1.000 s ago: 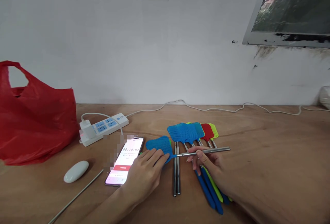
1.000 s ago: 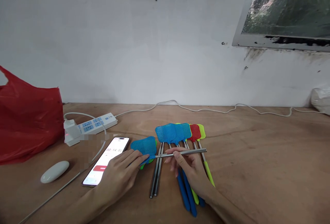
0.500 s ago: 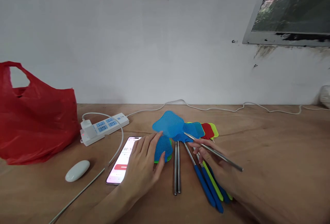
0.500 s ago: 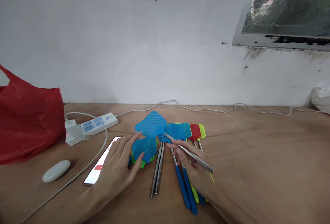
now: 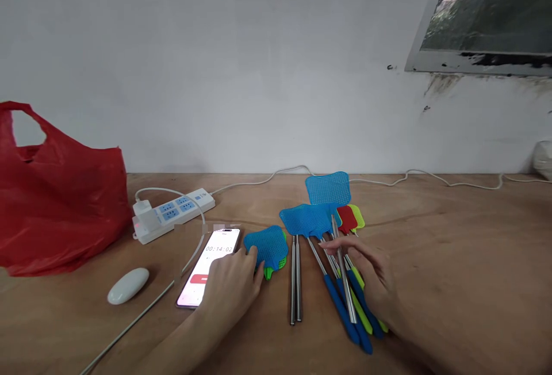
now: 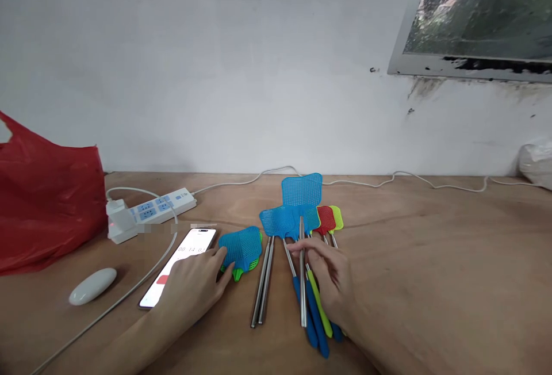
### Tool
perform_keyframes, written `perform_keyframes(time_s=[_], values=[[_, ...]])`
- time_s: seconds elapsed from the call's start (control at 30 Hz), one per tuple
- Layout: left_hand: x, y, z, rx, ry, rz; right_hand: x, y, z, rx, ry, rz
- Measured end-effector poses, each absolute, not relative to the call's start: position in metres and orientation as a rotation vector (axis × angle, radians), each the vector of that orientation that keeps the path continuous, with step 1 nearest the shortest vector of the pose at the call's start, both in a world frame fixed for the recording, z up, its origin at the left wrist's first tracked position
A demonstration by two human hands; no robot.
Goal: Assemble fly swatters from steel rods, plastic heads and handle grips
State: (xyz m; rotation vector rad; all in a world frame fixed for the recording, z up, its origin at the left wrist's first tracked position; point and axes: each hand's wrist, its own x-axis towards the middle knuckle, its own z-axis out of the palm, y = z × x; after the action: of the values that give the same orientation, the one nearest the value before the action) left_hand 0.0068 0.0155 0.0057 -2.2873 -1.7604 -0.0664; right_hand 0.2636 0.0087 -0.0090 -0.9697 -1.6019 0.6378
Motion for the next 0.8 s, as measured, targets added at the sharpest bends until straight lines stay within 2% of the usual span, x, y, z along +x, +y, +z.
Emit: perform_keyframes(time_s=[0.8], values=[[0.014,0.008,0.014,-2.394,-1.816,0.182,0.252,0.016,-0.016,-1.039,-1.628,0.803]])
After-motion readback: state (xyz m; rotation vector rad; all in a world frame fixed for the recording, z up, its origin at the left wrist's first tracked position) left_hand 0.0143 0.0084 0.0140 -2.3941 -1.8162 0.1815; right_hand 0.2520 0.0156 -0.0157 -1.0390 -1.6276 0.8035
